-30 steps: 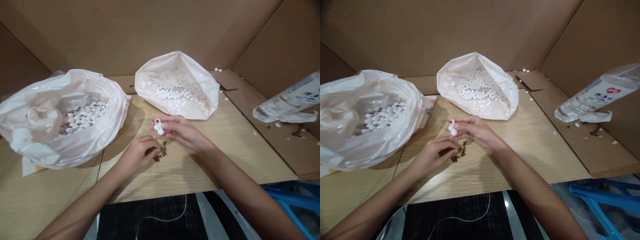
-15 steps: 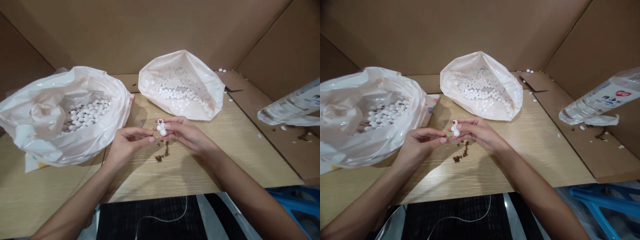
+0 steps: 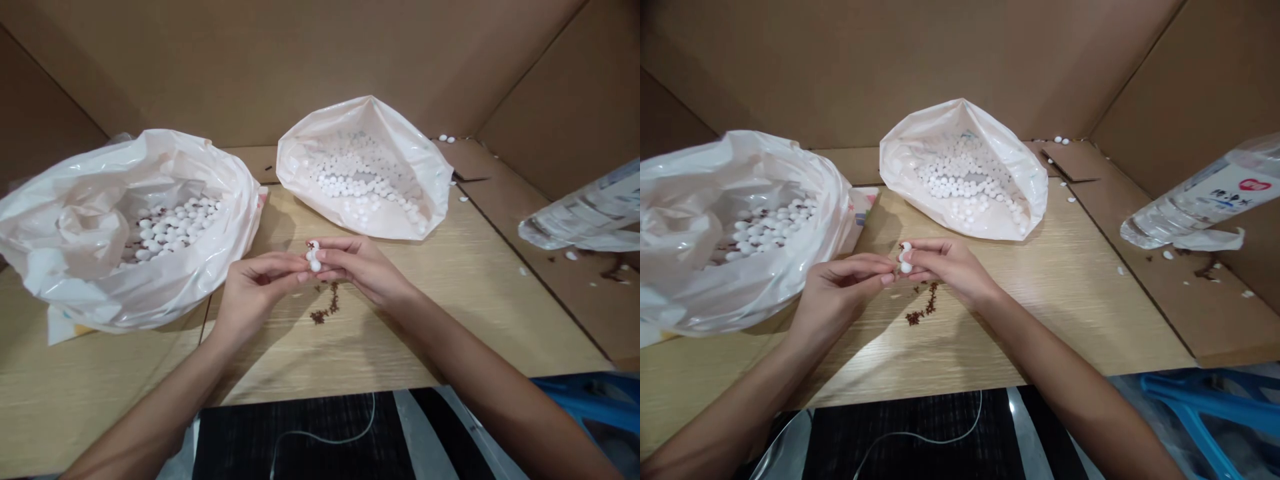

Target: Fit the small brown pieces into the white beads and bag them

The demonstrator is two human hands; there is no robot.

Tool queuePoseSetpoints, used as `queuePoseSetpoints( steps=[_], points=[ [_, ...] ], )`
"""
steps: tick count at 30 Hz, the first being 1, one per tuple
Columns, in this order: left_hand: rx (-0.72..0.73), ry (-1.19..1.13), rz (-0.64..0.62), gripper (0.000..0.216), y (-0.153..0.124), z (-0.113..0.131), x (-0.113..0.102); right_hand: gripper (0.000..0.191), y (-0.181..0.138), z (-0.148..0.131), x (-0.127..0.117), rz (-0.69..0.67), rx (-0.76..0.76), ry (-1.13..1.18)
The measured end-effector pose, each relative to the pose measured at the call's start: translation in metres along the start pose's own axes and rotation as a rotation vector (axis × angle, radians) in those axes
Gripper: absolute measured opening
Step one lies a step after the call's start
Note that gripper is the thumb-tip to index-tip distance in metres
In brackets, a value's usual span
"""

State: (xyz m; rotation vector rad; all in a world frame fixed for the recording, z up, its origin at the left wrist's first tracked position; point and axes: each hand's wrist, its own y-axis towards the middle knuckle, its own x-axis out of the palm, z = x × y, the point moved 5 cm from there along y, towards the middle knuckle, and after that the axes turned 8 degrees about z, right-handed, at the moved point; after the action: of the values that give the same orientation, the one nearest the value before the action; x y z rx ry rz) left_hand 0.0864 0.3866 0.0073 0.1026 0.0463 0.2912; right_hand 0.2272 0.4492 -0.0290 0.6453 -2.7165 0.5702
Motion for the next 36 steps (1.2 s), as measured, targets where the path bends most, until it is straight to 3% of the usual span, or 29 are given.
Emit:
queuePoseSetpoints(
  steps=[3,9,16,23,29,36],
  points=[
    [0.037,0.048,0.006,0.011,0.000,0.000,-0.001,0.024,0.000,0.001,0.001,0.055,-0.004,0.002],
    [-0.058,0.089,0.018,0.007,-0.001,-0.004,-0.001,0.022,-0.002,-0.001,0.004,0.072,-0.015,0.027],
    [0.003,0.138,0.053,0.006,-0.003,-0.001,0.000,0.031,-0.003,-0.001,0.004,0.078,-0.034,-0.001],
    [0.171,0.264,0.051,0.005,-0.006,0.005,0.002,0.035,-0.002,0.000,0.004,0.087,-0.042,0.004],
    [0.519,0.486,0.053,0.006,-0.012,0.014,0.003,0.036,-0.003,0.000,0.004,0.075,-0.079,0.005],
    [0.478,0.488,0.000,0.007,-0.011,0.013,0.004,0.031,-0.003,0.000,0.005,0.060,-0.083,0.010]
  ],
)
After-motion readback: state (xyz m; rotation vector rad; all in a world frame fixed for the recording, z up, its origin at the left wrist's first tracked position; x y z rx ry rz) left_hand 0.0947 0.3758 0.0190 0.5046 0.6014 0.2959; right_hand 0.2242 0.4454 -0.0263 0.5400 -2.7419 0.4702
